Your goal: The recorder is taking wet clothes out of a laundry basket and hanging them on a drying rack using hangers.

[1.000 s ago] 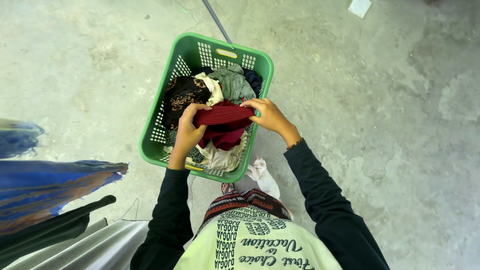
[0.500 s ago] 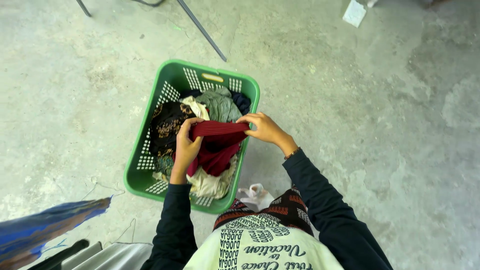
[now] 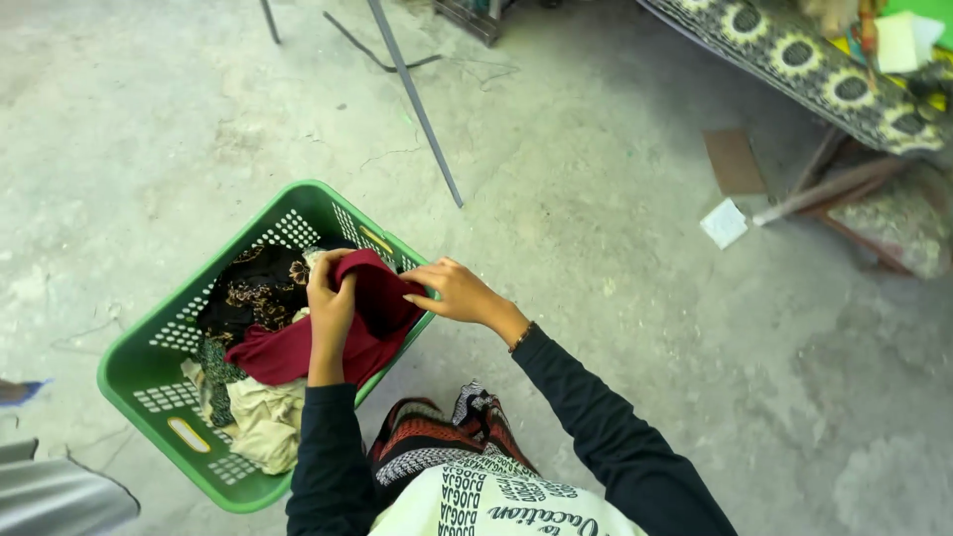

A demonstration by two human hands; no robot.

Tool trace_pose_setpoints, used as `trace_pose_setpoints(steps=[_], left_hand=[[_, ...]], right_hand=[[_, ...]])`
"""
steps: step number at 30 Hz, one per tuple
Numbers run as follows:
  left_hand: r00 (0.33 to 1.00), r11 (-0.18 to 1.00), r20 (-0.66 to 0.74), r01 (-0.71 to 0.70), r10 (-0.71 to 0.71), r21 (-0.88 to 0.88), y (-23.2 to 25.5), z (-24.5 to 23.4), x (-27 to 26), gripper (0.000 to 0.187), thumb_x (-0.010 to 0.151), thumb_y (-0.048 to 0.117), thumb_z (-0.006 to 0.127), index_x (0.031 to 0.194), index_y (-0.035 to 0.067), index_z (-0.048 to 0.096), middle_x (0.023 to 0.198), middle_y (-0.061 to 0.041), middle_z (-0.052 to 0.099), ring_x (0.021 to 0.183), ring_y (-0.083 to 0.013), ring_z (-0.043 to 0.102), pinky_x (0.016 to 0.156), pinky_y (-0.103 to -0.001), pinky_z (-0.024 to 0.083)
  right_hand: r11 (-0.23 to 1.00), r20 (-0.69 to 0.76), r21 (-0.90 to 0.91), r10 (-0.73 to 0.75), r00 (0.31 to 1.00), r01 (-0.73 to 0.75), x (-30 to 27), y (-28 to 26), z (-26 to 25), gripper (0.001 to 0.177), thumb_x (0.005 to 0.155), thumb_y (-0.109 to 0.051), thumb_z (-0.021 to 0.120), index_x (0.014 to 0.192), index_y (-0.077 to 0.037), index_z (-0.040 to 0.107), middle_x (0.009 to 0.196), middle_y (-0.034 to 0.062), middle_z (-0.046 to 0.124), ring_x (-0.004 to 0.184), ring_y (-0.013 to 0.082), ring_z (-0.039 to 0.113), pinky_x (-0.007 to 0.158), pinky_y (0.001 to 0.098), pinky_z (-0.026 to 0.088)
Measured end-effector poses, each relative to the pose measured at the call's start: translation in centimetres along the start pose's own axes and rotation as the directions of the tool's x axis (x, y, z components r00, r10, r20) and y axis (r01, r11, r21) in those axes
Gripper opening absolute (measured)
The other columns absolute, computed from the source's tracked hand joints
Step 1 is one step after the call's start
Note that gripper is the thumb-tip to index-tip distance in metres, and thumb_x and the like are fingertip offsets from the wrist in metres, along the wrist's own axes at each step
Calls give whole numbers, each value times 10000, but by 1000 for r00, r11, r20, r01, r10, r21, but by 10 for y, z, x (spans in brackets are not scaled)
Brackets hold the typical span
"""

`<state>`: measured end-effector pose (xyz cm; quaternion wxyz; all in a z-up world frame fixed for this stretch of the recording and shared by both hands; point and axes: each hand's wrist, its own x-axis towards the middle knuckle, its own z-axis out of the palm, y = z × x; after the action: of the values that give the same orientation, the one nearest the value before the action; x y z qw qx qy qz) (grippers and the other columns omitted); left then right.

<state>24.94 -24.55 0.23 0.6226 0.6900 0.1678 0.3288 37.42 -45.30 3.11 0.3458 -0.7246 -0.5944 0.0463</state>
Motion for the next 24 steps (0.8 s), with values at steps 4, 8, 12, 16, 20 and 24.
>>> trace_pose_setpoints(steps=[4, 8, 12, 16, 20, 24], left_hand=[[998, 989, 9, -70, 69, 133, 22, 30, -1, 277, 879, -95, 589, 1133, -8, 655, 1076, -65, 688, 1032, -148, 653, 949, -265, 508], [998, 995, -62, -12, 18, 96, 9, 54, 21, 271, 879, -88, 598, 1129, -2, 661, 1035, -76, 692, 989, -147, 647, 907, -268, 515], [992, 979, -104, -52, 74, 196, -2, 80, 53, 309, 833, -87, 587, 1121, 2, 654, 1032, -86, 715, 999, -169, 671, 919, -284, 523], [984, 922, -138, -53, 114, 383, -21, 96, 94, 316, 790, -61, 636, 1096, 7, 671, 1042, -128, 708, 1001, -256, 684, 910, -347, 529], [969, 915, -226, 4, 96, 403, -68, 96, 150, 247, 839, -22, 647, 1079, 28, 683, 1045, -132, 717, 996, -269, 695, 912, -360, 545], [922, 882, -370, 79, 111, 464, -102, 85, 190, 263, 798, -28, 653, 1052, 22, 695, 1014, -145, 712, 989, -265, 699, 912, -357, 540]], right_hand=[[994, 49, 98, -43, 998, 39, -12, 18, -38, 355, 977, -314, 696, 1270, -114, 681, 1190, 60, 741, 1046, 208, 701, 963, 364, 469], [996, 49, 87, 29, 998, -34, -11, 59, -72, 317, 972, -272, 681, 1260, -138, 687, 1137, 37, 744, 1054, 198, 697, 979, 374, 452], [999, -9, -35, -27, 1000, 26, 14, 114, -100, 300, 966, -234, 679, 1249, -136, 684, 1179, 44, 723, 1119, 221, 659, 1011, 387, 441], [993, -24, -92, -70, 997, 68, 61, 171, -120, 320, 949, -199, 679, 1258, -119, 668, 1273, 55, 685, 1193, 236, 617, 1029, 397, 427], [986, -49, -116, -128, 991, 122, 122, 236, -133, 322, 948, -187, 689, 1262, -118, 667, 1299, 63, 667, 1232, 262, 601, 1048, 400, 419], [976, -51, -123, -186, 981, 179, 222, 285, -164, 352, 921, -184, 698, 1265, -114, 664, 1301, 76, 661, 1223, 273, 590, 1019, 404, 410]])
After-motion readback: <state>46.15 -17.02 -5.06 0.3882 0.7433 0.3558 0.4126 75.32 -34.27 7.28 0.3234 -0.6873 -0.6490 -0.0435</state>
